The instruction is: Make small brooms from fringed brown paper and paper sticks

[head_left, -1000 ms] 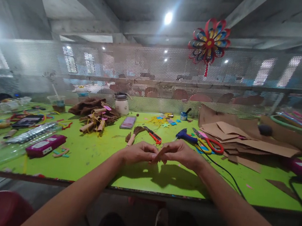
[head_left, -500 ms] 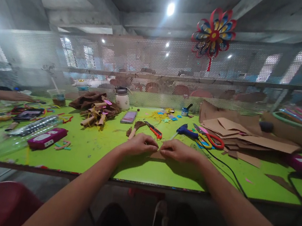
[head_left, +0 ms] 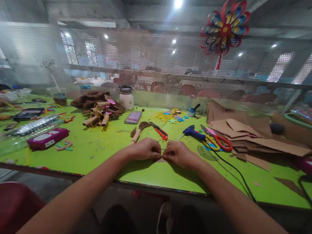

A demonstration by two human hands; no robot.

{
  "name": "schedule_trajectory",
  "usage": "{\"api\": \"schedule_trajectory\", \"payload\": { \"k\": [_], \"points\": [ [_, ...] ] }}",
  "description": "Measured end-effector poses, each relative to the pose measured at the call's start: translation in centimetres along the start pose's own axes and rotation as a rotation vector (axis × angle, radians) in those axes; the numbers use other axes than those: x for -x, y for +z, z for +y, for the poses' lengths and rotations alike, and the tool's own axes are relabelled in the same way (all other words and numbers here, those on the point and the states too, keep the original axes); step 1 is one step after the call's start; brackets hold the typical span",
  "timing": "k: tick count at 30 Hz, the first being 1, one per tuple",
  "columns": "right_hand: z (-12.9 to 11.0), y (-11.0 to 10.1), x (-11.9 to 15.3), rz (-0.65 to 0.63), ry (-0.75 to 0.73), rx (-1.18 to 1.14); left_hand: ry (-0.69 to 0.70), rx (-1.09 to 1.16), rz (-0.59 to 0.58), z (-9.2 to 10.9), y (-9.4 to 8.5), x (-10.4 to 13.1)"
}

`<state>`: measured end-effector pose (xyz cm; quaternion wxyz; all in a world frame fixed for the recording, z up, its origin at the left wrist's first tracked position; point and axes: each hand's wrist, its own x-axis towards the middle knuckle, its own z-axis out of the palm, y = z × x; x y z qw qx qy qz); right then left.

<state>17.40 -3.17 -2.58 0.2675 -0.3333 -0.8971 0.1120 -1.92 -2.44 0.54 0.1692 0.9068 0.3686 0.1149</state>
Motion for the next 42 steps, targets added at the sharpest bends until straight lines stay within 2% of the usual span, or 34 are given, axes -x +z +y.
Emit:
{"api": "schedule_trajectory", "payload": {
  "k": [3,10,19,23,29,33,42],
  "points": [
    [0.2,0.2,0.1,0.009,0.029,-0.003,-0.015,-0.031,0.016,0.5,-0.1,0.1],
    [0.0,-0.3,0.2,-0.036,-0.024,0.041,0.016,-0.058,0.023,0.7,0.2,0.1],
    [-0.3,-1.3,0.8,-0.119,0.048,0.146,0.047,-0.157,0.002,1.7,-0.5,0.7],
    [-0.2,-1.9,0.9,-0.177,0.045,0.178,0.072,-0.213,-0.052,1.5,-0.7,0.7],
    [-0.7,-2.8,0.9,-0.233,0.064,0.167,0.153,-0.24,-0.048,0.6,-0.3,0.7],
    [-1.0,-2.9,1.1,-0.261,0.068,0.198,0.138,-0.243,-0.04,0.4,-0.2,0.8],
    [-2.7,-2.7,2.1,-0.24,0.051,0.444,0.046,-0.289,-0.028,0.8,-0.5,1.0]
  ]
}}
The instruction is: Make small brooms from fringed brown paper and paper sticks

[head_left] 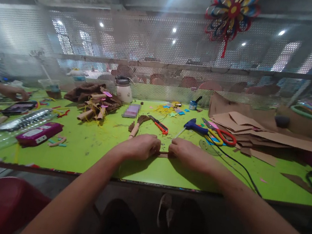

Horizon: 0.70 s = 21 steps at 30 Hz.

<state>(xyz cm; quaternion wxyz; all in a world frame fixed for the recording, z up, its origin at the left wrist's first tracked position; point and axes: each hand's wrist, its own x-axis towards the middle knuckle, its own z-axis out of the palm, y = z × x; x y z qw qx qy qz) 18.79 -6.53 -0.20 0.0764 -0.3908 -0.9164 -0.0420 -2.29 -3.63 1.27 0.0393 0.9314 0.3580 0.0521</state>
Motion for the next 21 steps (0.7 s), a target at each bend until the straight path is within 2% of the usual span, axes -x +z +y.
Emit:
{"api": "schedule_trajectory", "payload": {
  "k": [5,12,18,21],
  "points": [
    [-0.7,0.4,0.1,0.039,-0.07,0.164,0.031,-0.015,-0.003,0.0,-0.1,-0.1],
    [-0.2,1.7,0.2,0.046,-0.166,0.272,0.09,-0.029,-0.004,0.7,-0.6,0.0],
    [-0.3,1.9,0.3,0.183,-0.076,0.217,-0.059,0.166,0.08,0.1,0.0,-1.0],
    [-0.4,1.6,-0.1,0.257,-0.066,0.23,-0.086,0.314,0.052,-0.3,0.0,-1.3]
  ]
}}
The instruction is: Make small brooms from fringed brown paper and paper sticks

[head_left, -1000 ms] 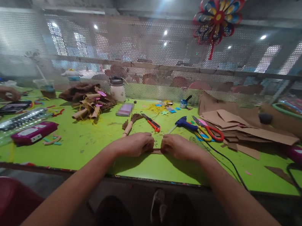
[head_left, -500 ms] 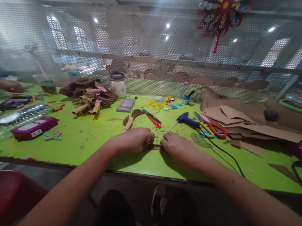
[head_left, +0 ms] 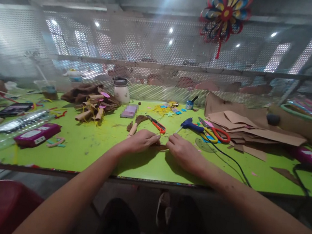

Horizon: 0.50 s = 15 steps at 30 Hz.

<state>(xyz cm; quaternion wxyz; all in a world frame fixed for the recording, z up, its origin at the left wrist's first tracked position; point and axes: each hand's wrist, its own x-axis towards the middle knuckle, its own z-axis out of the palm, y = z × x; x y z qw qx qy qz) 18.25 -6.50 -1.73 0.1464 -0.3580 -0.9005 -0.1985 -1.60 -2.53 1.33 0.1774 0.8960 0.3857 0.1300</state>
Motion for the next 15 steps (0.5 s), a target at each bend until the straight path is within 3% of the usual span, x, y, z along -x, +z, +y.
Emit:
{"api": "schedule_trajectory", "payload": {
  "k": [3,8,13,15],
  "points": [
    [0.2,-0.2,-0.6,0.051,0.0,0.015,-0.037,0.096,-0.059,-0.1,-0.3,0.2],
    [0.5,0.2,-0.7,0.104,0.076,-0.084,-0.084,0.166,-0.034,-0.4,-0.4,0.3],
    [1.0,0.0,-0.5,0.158,0.239,-0.47,-0.108,0.154,-0.041,-0.7,-0.1,0.2],
    [1.5,-0.5,-0.8,0.12,0.288,-0.644,-0.101,0.147,-0.039,-0.6,-0.1,0.1]
  ]
}}
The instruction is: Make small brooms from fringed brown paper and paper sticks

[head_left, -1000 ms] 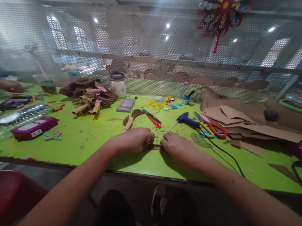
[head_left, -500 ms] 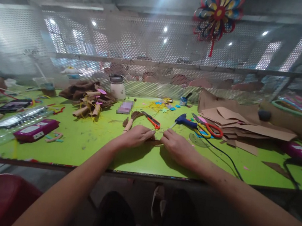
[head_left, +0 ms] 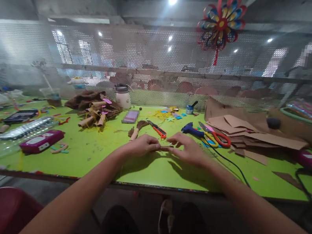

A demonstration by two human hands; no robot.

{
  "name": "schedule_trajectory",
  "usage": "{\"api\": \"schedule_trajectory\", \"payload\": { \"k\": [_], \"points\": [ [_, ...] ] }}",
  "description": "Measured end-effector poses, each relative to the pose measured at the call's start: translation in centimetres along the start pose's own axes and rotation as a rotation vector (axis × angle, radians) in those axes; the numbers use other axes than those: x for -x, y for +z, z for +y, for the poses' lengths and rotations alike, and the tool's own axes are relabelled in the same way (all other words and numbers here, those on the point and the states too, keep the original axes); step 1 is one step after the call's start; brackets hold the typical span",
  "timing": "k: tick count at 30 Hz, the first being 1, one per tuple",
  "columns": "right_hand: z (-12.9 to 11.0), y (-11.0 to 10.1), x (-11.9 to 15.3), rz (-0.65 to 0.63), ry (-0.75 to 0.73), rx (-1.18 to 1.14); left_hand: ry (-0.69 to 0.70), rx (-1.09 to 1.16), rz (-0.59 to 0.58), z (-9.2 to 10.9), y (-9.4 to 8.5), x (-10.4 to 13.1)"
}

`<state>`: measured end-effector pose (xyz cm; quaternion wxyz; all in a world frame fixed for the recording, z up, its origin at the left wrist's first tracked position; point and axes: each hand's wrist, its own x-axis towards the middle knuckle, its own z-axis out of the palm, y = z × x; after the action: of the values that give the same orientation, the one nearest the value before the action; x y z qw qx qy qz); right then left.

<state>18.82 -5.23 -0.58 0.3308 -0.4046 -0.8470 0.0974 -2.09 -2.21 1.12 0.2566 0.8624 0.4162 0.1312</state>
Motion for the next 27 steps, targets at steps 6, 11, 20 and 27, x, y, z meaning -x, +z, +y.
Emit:
{"api": "schedule_trajectory", "payload": {
  "k": [6,11,20,27],
  "points": [
    [1.2,-0.1,-2.3,-0.25,0.141,-0.167,0.022,-0.062,0.07,0.4,0.2,0.0],
    [2.2,0.6,-2.3,-0.213,0.216,-0.268,0.049,-0.099,0.095,0.2,0.6,-0.2],
    [1.7,0.2,-1.9,-0.219,0.208,-0.307,0.133,-0.167,0.1,1.0,0.3,-0.4],
    [1.9,0.0,-1.8,-0.192,0.233,-0.348,0.161,-0.201,0.101,0.9,0.3,-0.3]
  ]
}}
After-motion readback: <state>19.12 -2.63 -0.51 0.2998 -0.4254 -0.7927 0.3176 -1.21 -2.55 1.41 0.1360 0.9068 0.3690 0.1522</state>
